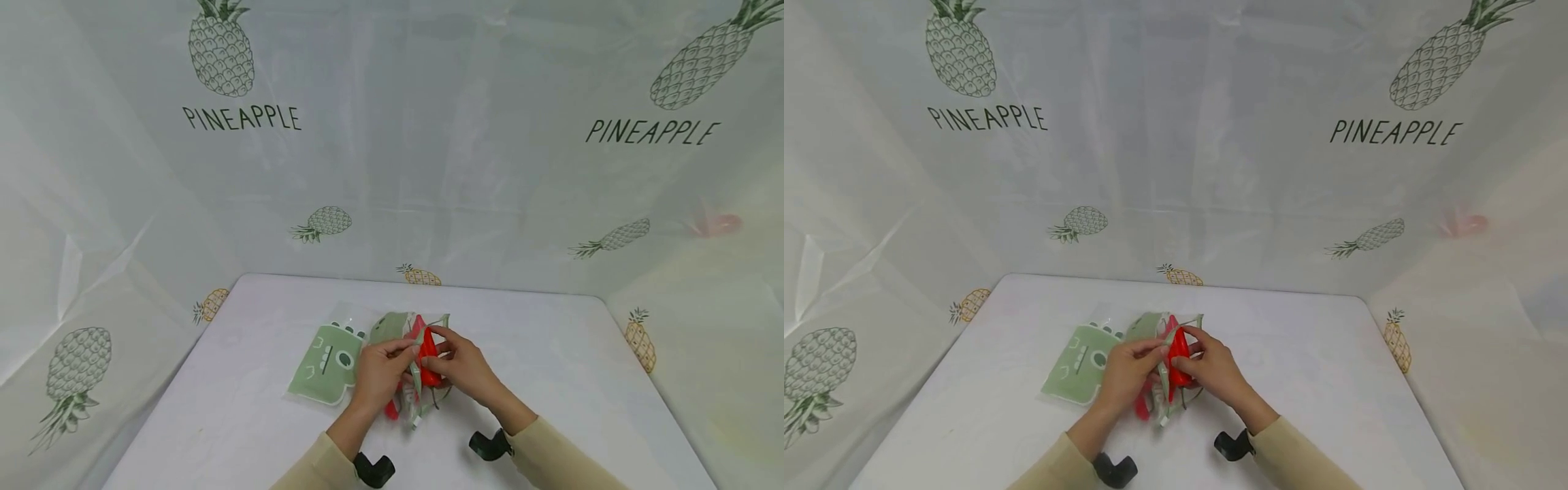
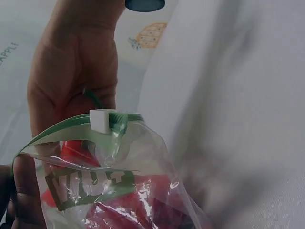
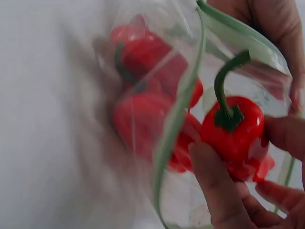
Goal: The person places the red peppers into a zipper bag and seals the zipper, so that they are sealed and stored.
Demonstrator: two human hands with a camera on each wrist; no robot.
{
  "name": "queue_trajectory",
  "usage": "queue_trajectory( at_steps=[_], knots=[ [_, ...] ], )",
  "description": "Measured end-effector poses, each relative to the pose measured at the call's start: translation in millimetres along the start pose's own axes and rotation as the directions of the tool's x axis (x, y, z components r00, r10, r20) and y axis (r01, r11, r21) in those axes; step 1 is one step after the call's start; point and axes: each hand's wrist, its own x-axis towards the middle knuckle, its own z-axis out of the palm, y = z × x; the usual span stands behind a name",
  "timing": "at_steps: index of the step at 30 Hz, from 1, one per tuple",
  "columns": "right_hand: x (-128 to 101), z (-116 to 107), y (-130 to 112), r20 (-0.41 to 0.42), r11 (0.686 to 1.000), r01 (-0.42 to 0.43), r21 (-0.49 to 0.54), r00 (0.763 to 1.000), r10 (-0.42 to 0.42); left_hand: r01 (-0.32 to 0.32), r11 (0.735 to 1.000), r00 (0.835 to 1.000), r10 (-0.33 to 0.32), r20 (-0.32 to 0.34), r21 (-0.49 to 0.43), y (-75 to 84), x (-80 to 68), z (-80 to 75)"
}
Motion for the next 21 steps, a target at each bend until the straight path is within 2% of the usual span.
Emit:
queue_trajectory(
  at_steps=[5, 8, 12, 16, 21],
  knots=[
    [1.3, 13.7, -2.5, -0.089, 0.998, 0.014, 0.061, 0.996, -0.008, -0.028, 0.999, 1.000, 0.028, 0.005, -0.026, -1.8, 0.7, 4.2],
    [1.6, 22.6, -3.3, -0.140, 0.998, 0.027, 0.050, 0.990, -0.020, -0.041, 0.998, 0.999, 0.041, 0.001, -0.048, -2.2, 2.1, 5.6],
    [1.9, 32.9, -2.0, -0.214, 0.997, 0.058, -0.051, 0.974, -0.068, -0.036, 0.997, 0.999, 0.036, -0.001, -0.063, -1.0, 2.5, 6.1],
    [0.2, 39.9, -3.7, -0.280, 0.984, 0.074, -0.160, 0.953, -0.117, -0.020, 0.999, 1.000, 0.020, 0.004, -0.029, 3.0, 2.1, 5.4],
    [-3.0, 43.9, -7.4, -0.278, 0.987, 0.075, -0.142, 0.954, -0.113, -0.009, 1.000, 1.000, 0.009, -0.008, -0.001, 8.0, 2.1, 4.1]
  ],
)
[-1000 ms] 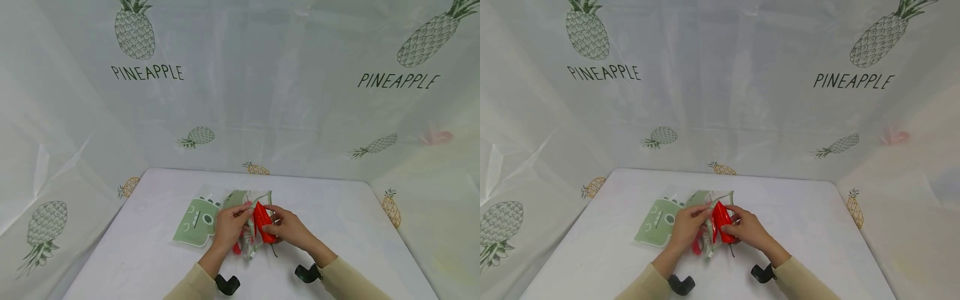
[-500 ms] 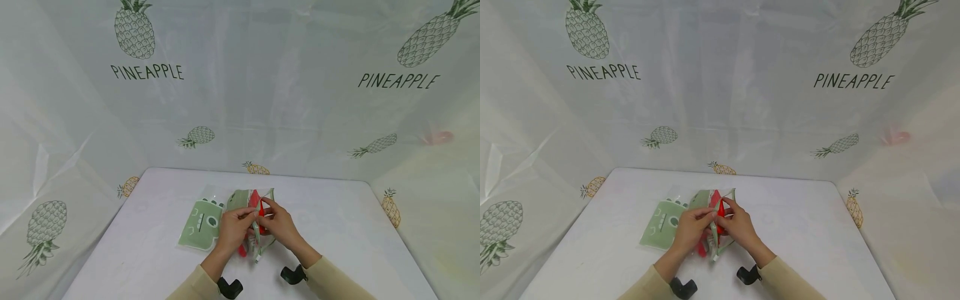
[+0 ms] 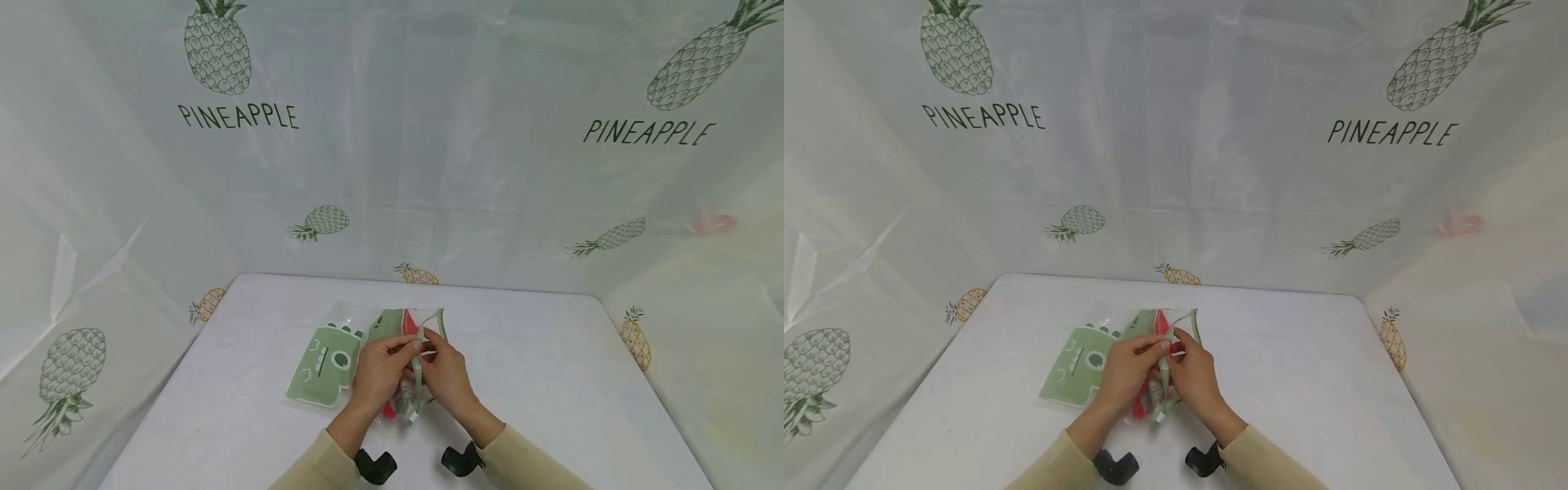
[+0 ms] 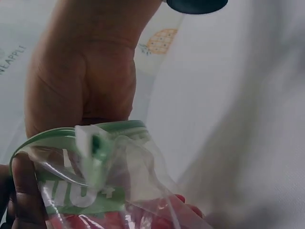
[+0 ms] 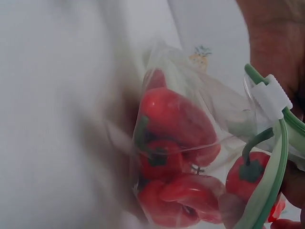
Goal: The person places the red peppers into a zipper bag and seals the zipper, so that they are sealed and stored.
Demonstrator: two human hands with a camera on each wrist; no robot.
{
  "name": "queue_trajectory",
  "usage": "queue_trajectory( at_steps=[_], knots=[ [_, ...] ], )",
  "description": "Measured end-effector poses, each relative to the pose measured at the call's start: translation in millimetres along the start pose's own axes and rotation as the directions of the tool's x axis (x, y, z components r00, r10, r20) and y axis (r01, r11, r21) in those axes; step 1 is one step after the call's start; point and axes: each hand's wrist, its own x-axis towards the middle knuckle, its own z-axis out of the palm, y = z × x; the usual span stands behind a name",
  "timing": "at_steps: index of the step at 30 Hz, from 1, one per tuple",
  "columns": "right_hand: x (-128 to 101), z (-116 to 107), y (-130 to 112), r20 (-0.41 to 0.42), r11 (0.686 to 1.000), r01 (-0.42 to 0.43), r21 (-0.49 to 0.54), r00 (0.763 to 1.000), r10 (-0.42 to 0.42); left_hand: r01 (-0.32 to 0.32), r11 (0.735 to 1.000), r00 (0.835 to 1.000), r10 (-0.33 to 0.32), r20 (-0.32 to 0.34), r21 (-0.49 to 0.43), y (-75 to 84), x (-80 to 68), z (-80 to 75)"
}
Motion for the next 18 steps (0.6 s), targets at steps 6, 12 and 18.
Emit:
queue_trajectory(
  at_steps=[6, 12, 18],
  knots=[
    [-2.9, -2.2, -2.9, 0.125, 0.974, -0.087, 0.211, 0.990, 0.061, -0.024, 0.999, 1.000, 0.024, -0.010, -0.025, 1.1, 2.1, 0.8],
    [-3.1, -0.5, 1.9, 0.136, 0.988, -0.044, 0.149, 0.990, 0.024, -0.028, 0.998, 0.999, 0.027, -0.020, -0.051, 2.0, 3.1, 1.4],
    [-4.1, 10.1, 7.2, 0.027, 0.992, 0.094, -0.079, 0.995, -0.093, -0.027, 0.996, 0.999, 0.025, -0.020, -0.090, 6.9, 2.8, -1.5]
  ],
)
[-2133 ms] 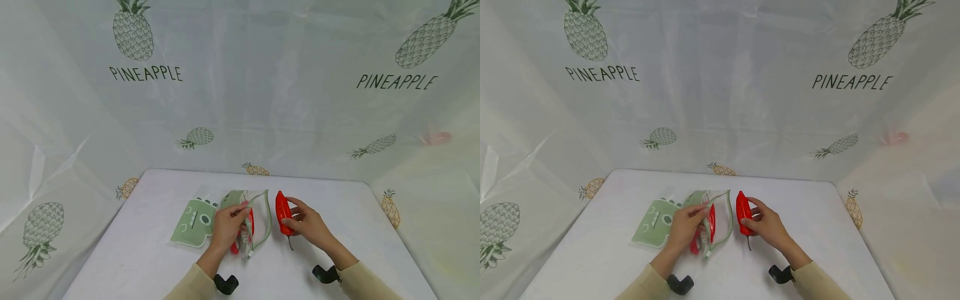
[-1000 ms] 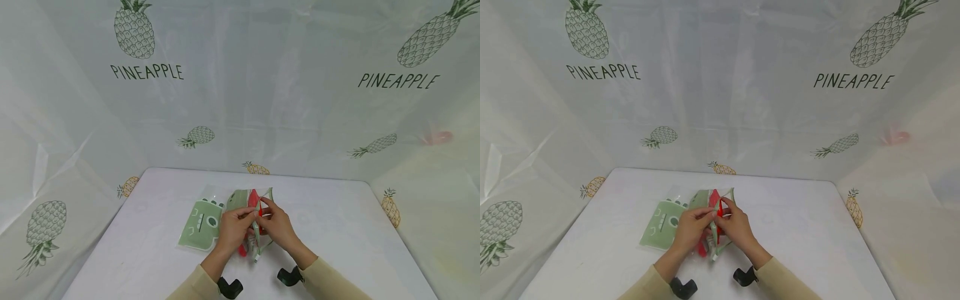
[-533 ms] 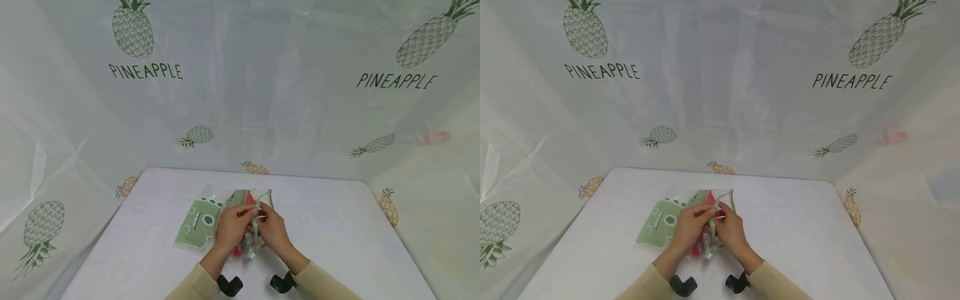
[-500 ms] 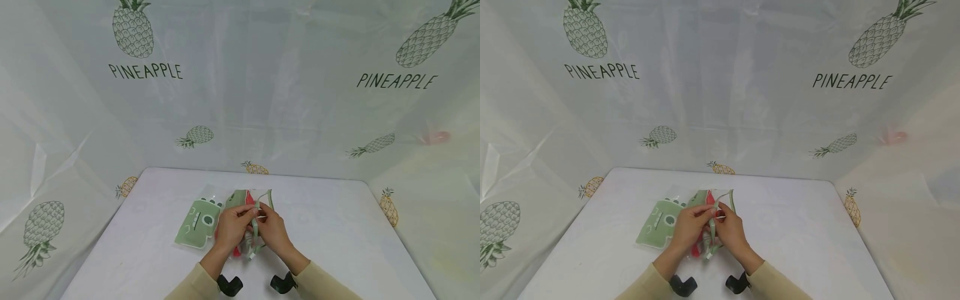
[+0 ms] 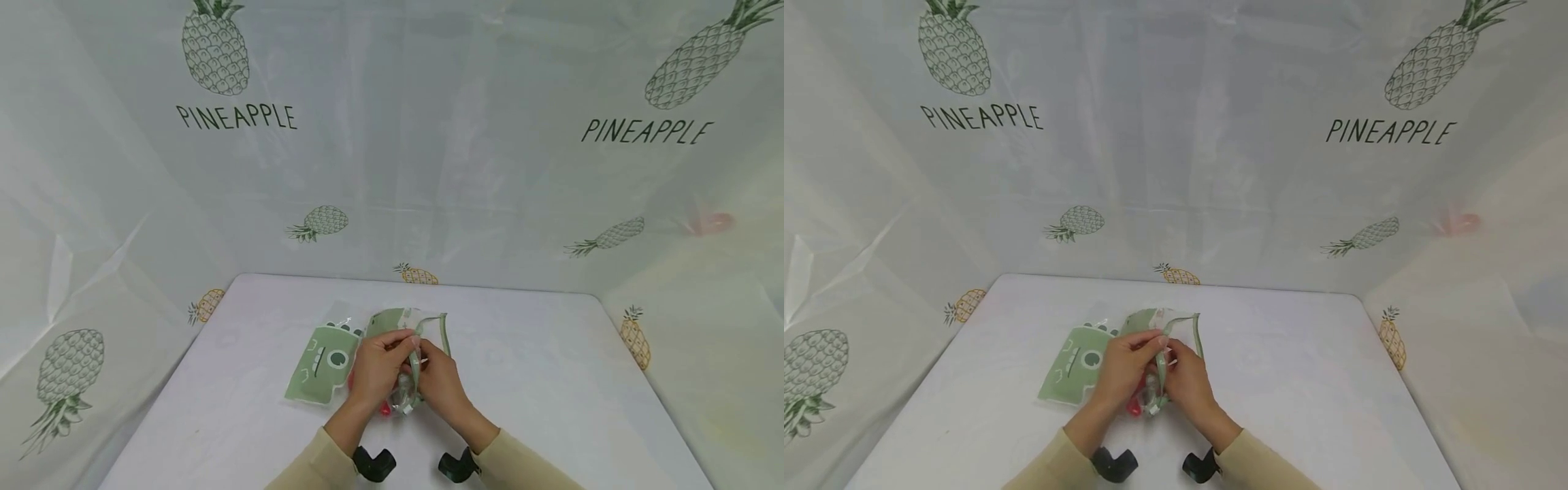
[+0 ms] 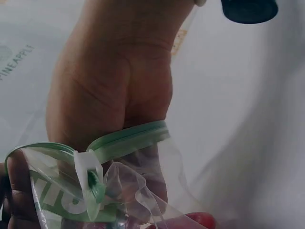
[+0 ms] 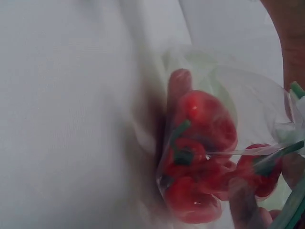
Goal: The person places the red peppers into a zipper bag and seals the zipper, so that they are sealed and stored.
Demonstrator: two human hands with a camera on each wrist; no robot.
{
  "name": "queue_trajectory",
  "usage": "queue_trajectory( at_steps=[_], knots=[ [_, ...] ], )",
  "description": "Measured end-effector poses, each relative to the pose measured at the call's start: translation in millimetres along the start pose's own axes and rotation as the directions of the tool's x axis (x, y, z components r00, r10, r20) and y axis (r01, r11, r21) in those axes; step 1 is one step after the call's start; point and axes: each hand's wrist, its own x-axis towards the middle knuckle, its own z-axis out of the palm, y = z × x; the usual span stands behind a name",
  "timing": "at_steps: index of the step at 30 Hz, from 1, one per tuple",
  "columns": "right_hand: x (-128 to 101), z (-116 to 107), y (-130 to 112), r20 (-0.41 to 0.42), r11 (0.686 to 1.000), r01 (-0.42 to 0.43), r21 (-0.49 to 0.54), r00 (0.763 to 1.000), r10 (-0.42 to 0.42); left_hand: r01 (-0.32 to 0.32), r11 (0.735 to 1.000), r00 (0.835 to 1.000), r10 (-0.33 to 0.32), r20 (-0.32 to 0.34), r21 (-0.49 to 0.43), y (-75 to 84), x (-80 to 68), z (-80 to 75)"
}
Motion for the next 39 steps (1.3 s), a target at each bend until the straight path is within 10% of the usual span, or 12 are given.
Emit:
queue_trajectory(
  at_steps=[10, 24, 31, 39],
  knots=[
    [-3.3, 1.0, -7.1, 0.034, 0.996, 0.013, 0.092, 0.999, -0.016, -0.001, 0.999, 1.000, 0.000, -0.021, -0.032, -1.9, 3.5, -10.4],
    [16.8, -44.0, 6.0, -0.059, 0.923, -0.154, 0.354, 0.981, 0.186, 0.008, 1.000, 1.000, -0.008, -0.022, -0.013, -4.5, 3.7, -18.9],
    [44.3, -75.6, 10.7, 0.055, 0.840, -0.332, 0.430, 0.938, 0.343, 0.022, 1.000, 1.000, -0.022, -0.014, -0.018, -5.3, 0.4, -20.5],
    [62.7, -84.0, 14.7, 0.228, 0.814, -0.438, 0.382, 0.898, 0.376, 0.029, 0.999, 1.000, -0.029, 0.001, 0.037, -10.7, -4.0, -20.4]
  ],
)
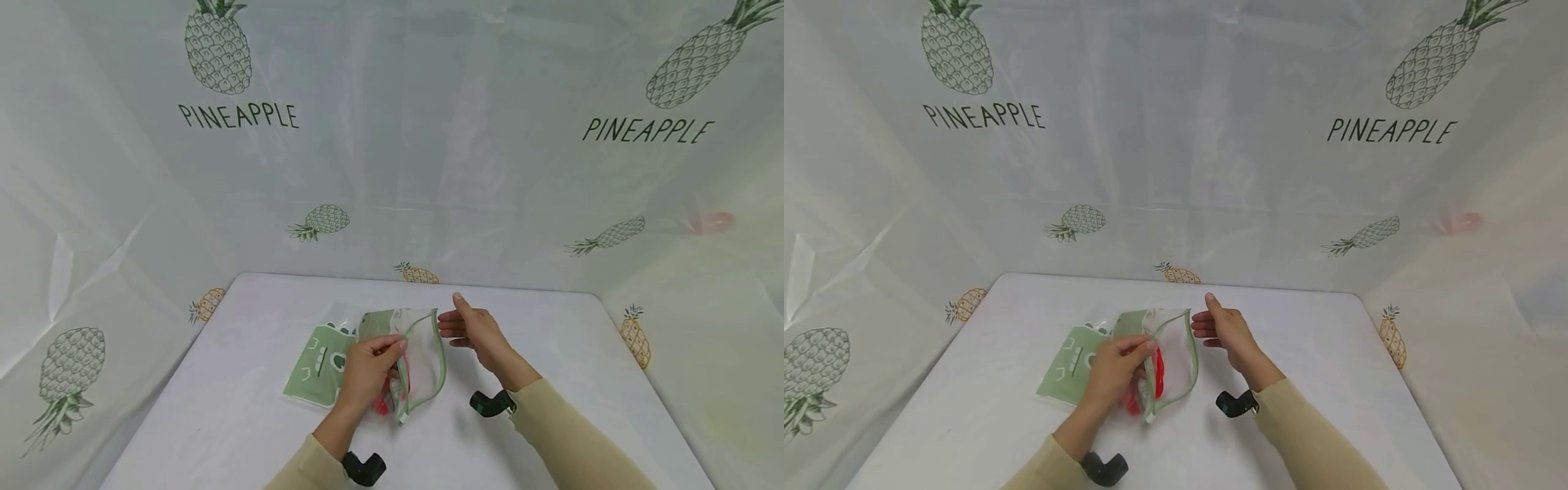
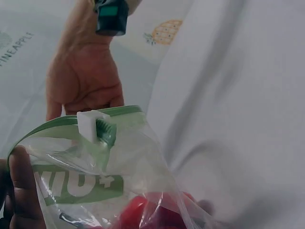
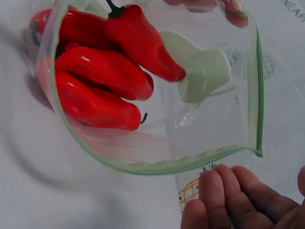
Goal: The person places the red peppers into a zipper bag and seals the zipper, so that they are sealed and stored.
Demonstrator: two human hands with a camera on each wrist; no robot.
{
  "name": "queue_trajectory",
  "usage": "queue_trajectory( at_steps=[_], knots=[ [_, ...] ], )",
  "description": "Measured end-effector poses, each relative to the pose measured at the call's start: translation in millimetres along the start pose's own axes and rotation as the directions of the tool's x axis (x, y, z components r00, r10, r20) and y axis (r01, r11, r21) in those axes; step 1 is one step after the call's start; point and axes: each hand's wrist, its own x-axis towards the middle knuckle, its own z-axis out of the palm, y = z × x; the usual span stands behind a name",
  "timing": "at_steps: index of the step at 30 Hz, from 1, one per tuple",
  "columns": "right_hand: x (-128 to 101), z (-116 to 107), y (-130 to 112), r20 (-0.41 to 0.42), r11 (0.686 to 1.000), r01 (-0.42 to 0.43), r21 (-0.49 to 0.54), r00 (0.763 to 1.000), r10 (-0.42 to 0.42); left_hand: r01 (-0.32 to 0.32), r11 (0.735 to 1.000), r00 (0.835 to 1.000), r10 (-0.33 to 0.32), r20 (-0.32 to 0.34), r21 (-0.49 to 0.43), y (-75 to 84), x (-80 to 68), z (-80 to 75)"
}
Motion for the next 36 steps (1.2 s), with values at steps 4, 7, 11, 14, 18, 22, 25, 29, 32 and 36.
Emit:
queue_trajectory(
  at_steps=[4, 7, 11, 14, 18, 22, 25, 29, 32, 36],
  knots=[
    [7.6, 1.3, -1.5, 0.043, 0.998, -0.069, -0.013, 0.997, 0.070, 0.000, 1.000, 1.000, 0.000, 0.001, 0.005, -1.7, -3.8, 1.2],
    [11.7, 2.6, -2.7, 0.070, 0.994, -0.105, -0.018, 0.992, 0.106, -0.002, 1.000, 1.000, 0.002, 0.007, 0.006, -2.9, -6.7, 1.9],
    [15.3, 2.9, -4.0, 0.096, 0.992, -0.117, -0.038, 0.988, 0.120, -0.005, 1.000, 1.000, 0.004, 0.024, 0.018, -6.4, -8.7, 2.6],
    [17.5, 1.4, -4.7, 0.111, 0.992, -0.111, -0.059, 0.987, 0.118, -0.007, 1.000, 0.999, 0.006, 0.033, 0.019, -9.0, -9.7, 3.2],
    [20.4, 0.0, -5.2, 0.137, 0.992, -0.105, -0.075, 0.984, 0.114, -0.009, 1.000, 0.999, 0.008, 0.050, 0.018, -11.9, -11.0, 4.0],
    [23.1, -0.9, -6.1, 0.159, 0.990, -0.107, -0.086, 0.980, 0.120, -0.016, 0.999, 0.997, 0.013, 0.073, 0.033, -15.0, -11.1, 4.4],
    [24.9, -1.9, -6.8, 0.174, 0.989, -0.109, -0.098, 0.977, 0.125, -0.013, 0.999, 0.997, 0.009, 0.081, 0.050, -16.5, -10.9, 4.8],
    [27.5, -3.2, -7.6, 0.182, 0.989, -0.101, -0.104, 0.976, 0.119, 0.001, 0.998, 0.996, -0.005, 0.087, 0.055, -17.2, -10.8, 4.9],
    [28.9, -3.5, -7.7, 0.181, 0.990, -0.090, -0.104, 0.978, 0.108, 0.004, 0.999, 0.995, -0.009, 0.095, 0.052, -16.8, -11.2, 4.9],
    [30.1, -3.3, -6.5, 0.184, 0.992, -0.077, -0.098, 0.979, 0.094, 0.004, 0.999, 0.995, -0.009, 0.100, 0.044, -15.4, -12.5, 5.0]
  ],
)
